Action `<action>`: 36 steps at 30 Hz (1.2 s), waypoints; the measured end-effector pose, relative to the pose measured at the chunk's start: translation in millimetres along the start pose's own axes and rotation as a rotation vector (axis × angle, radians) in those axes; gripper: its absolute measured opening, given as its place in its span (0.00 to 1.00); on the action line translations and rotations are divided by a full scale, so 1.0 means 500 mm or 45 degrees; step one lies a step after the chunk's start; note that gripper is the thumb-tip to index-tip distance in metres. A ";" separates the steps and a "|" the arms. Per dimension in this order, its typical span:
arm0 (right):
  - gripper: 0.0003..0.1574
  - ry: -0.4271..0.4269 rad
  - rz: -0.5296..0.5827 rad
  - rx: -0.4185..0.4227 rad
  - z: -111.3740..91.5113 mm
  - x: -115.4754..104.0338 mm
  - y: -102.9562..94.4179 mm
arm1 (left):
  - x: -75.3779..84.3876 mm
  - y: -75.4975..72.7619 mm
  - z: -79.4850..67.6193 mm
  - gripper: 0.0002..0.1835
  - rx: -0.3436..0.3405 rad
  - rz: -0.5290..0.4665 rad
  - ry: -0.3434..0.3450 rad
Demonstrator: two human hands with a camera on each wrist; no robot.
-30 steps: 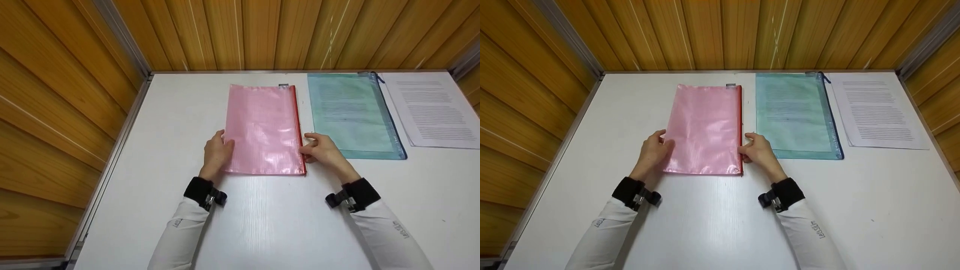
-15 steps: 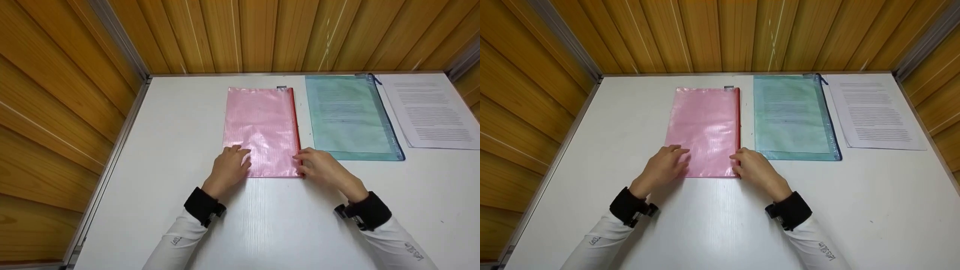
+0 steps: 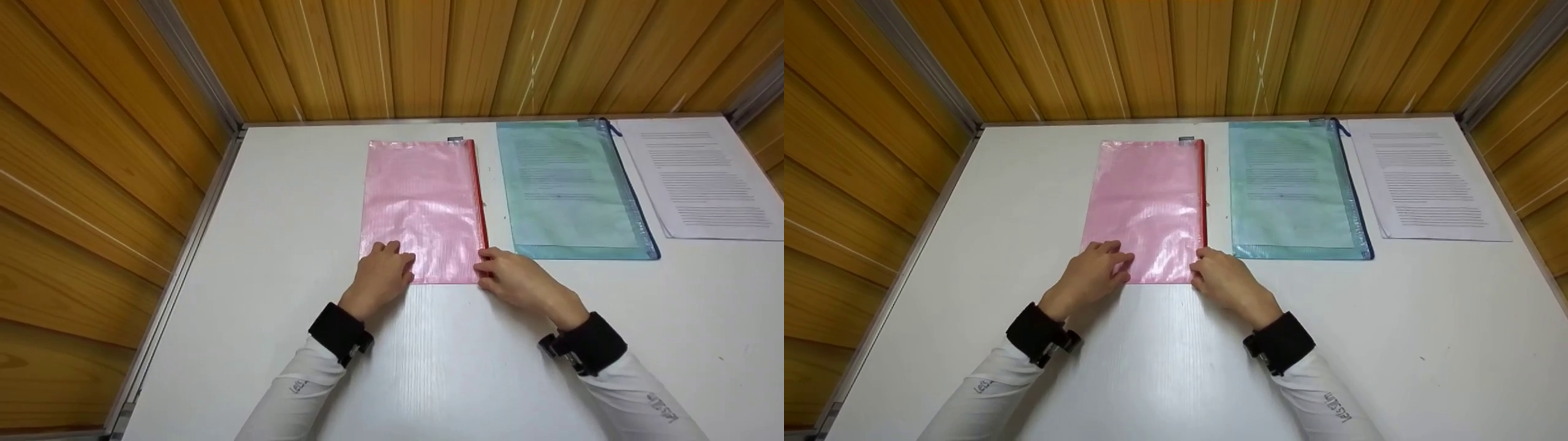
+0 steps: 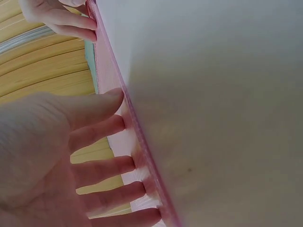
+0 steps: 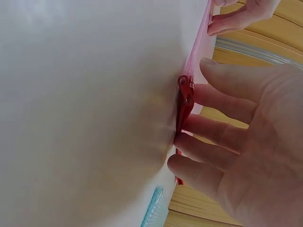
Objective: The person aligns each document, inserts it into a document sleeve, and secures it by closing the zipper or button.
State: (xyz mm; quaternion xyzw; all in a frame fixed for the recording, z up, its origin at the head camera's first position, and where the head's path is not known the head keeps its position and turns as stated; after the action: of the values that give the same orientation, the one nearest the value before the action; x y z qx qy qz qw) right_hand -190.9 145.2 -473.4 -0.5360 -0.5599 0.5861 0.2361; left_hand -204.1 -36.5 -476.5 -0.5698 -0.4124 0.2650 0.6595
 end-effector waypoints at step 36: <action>0.18 0.153 0.369 0.423 -0.057 0.251 -0.167 | -0.050 0.016 0.044 0.21 -0.040 -0.166 -0.159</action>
State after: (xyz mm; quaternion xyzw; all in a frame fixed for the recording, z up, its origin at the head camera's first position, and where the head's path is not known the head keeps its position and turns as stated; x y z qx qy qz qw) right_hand -231.9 288.6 -437.4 -0.5986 -0.3577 0.6650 0.2674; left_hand -234.6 -43.5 -490.0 -0.5344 -0.4933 0.2500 0.6392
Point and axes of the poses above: each hand's wrist, its own z-axis towards the middle knuckle, its own y-axis out of the palm, x = y × z, the point moved 9 cm from there along z, towards the middle knuckle, and after that the axes turned 9 degrees about y, right-handed, at the moved point
